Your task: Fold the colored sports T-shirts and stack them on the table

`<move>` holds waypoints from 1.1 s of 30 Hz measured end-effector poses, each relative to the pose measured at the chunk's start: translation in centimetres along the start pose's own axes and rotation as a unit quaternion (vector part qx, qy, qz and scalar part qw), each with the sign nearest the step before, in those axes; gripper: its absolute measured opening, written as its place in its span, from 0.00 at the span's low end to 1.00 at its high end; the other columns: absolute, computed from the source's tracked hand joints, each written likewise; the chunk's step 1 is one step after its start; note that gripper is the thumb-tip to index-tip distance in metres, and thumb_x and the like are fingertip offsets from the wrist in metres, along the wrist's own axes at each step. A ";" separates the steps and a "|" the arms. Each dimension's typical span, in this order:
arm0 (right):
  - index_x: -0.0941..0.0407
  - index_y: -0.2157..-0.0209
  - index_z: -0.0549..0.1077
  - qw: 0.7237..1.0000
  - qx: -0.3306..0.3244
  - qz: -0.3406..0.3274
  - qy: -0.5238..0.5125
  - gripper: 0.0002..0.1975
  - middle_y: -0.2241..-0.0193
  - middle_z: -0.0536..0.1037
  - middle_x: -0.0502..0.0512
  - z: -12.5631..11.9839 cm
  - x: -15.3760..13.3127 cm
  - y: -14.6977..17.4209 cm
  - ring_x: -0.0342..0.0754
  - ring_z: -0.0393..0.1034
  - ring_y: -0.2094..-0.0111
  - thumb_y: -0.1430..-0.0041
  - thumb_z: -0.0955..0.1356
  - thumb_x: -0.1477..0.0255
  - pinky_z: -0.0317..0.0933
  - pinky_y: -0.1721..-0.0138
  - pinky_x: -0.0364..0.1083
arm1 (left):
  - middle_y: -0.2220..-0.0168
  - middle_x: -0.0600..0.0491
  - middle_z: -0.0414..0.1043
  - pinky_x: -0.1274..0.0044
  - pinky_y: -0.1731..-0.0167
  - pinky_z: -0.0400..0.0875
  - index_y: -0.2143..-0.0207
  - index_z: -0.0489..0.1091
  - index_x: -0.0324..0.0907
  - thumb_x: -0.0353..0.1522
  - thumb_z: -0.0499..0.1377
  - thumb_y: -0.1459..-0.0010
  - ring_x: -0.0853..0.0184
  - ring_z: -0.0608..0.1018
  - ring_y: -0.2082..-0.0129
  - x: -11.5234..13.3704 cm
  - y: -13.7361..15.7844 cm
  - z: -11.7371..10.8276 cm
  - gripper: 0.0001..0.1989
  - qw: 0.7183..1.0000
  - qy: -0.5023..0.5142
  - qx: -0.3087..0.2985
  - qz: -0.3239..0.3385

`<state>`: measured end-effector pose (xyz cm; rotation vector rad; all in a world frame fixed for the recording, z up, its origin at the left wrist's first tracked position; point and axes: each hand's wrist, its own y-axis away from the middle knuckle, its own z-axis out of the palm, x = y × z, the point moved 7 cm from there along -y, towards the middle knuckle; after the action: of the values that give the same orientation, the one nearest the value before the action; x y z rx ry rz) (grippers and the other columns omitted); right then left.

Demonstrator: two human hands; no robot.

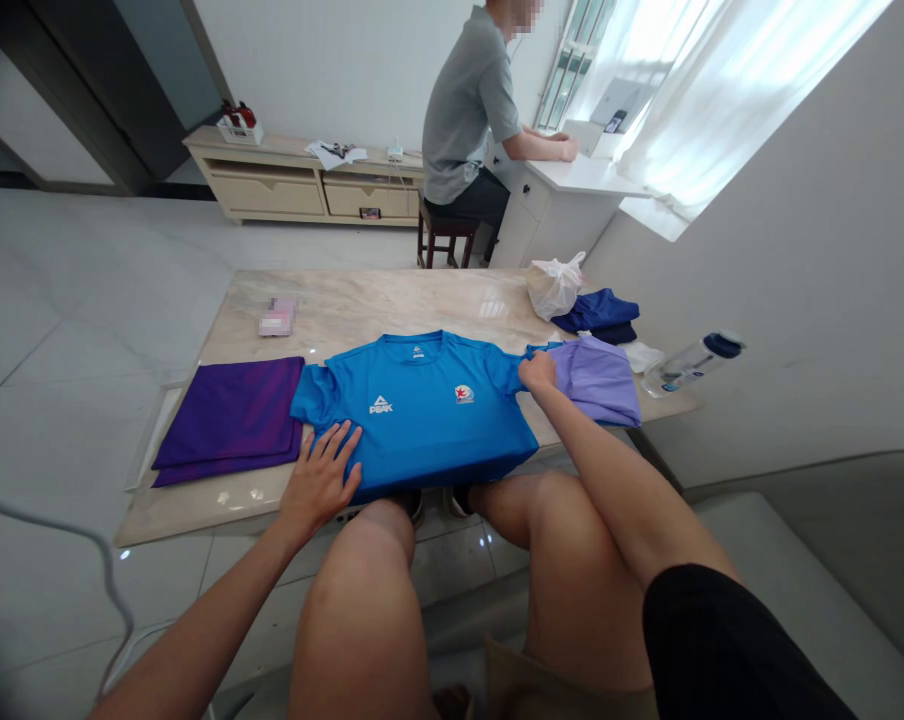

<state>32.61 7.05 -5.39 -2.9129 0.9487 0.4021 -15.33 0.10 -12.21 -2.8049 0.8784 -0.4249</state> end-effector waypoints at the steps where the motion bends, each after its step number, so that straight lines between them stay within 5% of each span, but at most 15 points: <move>1: 0.64 0.37 0.76 1.000 -0.001 -0.007 -0.030 0.23 0.43 0.80 0.76 0.0 -1.3 0.2 0.68 0.76 0.40 0.27 0.63 0.71 0.71 0.39 0.62 | 0.25 0.41 0.63 0.48 0.25 0.51 0.24 0.63 0.44 0.39 0.50 0.27 0.46 0.65 0.25 0.0 0.0 0.0 0.32 1.000 -0.002 -0.002 -0.001; 3: 0.61 0.36 0.75 0.989 -0.047 -0.055 -0.128 0.23 0.41 0.80 0.73 0.7 -4.9 0.9 0.67 0.75 0.38 0.28 0.67 0.69 0.71 0.38 0.62 | 0.25 0.41 0.63 0.48 0.26 0.52 0.25 0.64 0.43 0.39 0.50 0.27 0.46 0.65 0.25 0.1 0.0 0.0 0.32 1.000 -0.010 -0.008 -0.002; 6: 0.59 0.38 0.75 0.928 -0.183 -0.149 -0.289 0.23 0.46 0.83 0.68 2.2 -10.6 2.5 0.60 0.82 0.48 0.31 0.73 0.66 0.78 0.45 0.59 | 0.24 0.41 0.62 0.49 0.26 0.52 0.25 0.64 0.42 0.39 0.50 0.27 0.46 0.64 0.25 0.2 0.0 -0.1 0.31 1.000 -0.017 -0.015 -0.002; 8: 0.59 0.39 0.74 0.890 -0.225 -0.166 -0.361 0.21 0.47 0.83 0.67 2.4 -12.7 3.2 0.55 0.85 0.54 0.29 0.73 0.68 0.81 0.50 0.56 | 0.24 0.41 0.62 0.49 0.26 0.51 0.25 0.65 0.42 0.39 0.50 0.27 0.46 0.64 0.25 0.3 0.0 -0.2 0.31 1.000 -0.015 -0.017 -0.003; 10: 0.61 0.39 0.74 0.880 -0.231 -0.173 -0.376 0.19 0.46 0.83 0.69 2.6 -13.3 3.6 0.55 0.85 0.54 0.27 0.70 0.69 0.81 0.50 0.56 | 0.24 0.41 0.62 0.48 0.25 0.51 0.25 0.65 0.41 0.39 0.51 0.27 0.46 0.64 0.25 0.3 0.0 -0.2 0.31 1.000 -0.013 -0.018 -0.003; 14: 0.61 0.35 0.75 0.934 -0.190 -0.269 -0.137 0.22 0.36 0.78 0.69 4.2 -12.1 4.7 0.62 0.74 0.35 0.24 0.63 0.69 0.67 0.32 0.60 | 0.24 0.41 0.62 0.49 0.25 0.51 0.25 0.64 0.41 0.39 0.51 0.27 0.47 0.64 0.25 0.3 0.0 -0.1 0.31 1.000 -0.018 -0.021 -0.001; 18: 0.63 0.23 0.60 0.915 -0.193 -0.348 0.062 0.35 0.22 0.55 0.66 7.9 -9.3 6.6 0.61 0.44 0.20 0.23 0.61 0.61 0.42 0.21 0.59 | 0.24 0.41 0.61 0.49 0.25 0.50 0.25 0.64 0.42 0.39 0.51 0.27 0.46 0.64 0.25 0.2 0.0 0.0 0.32 1.000 -0.019 -0.023 -0.005; 22: 0.61 0.19 0.46 0.927 -0.182 -0.311 0.102 0.42 0.19 0.41 0.63 9.7 -6.3 6.3 0.59 0.33 0.19 0.22 0.55 0.50 0.35 0.20 0.59 | 0.23 0.43 0.60 0.50 0.25 0.50 0.24 0.62 0.44 0.39 0.51 0.27 0.47 0.64 0.25 0.1 0.1 0.0 0.32 0.999 -0.020 -0.024 -0.003; 27: 0.59 0.19 0.46 0.930 -0.182 -0.284 0.143 0.44 0.19 0.42 0.64 9.0 -4.9 4.9 0.60 0.34 0.18 0.24 0.55 0.46 0.30 0.21 0.64 | 0.23 0.42 0.60 0.49 0.25 0.51 0.24 0.62 0.42 0.40 0.50 0.26 0.46 0.64 0.25 -0.1 0.1 0.1 0.32 0.999 -0.023 -0.027 -0.002; 33: 0.62 0.18 0.41 0.931 -0.121 -0.324 0.115 0.45 0.19 0.39 0.63 8.0 -6.8 5.9 0.58 0.29 0.18 0.23 0.53 0.47 0.29 0.20 0.61 | 0.23 0.42 0.60 0.49 0.25 0.50 0.24 0.63 0.42 0.39 0.50 0.26 0.47 0.64 0.25 0.0 0.2 0.2 0.32 0.999 -0.029 -0.029 -0.001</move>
<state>22.07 7.17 -11.15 -3.3040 -0.1089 0.1374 -15.40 -0.01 -12.44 -2.8545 0.8906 -0.3214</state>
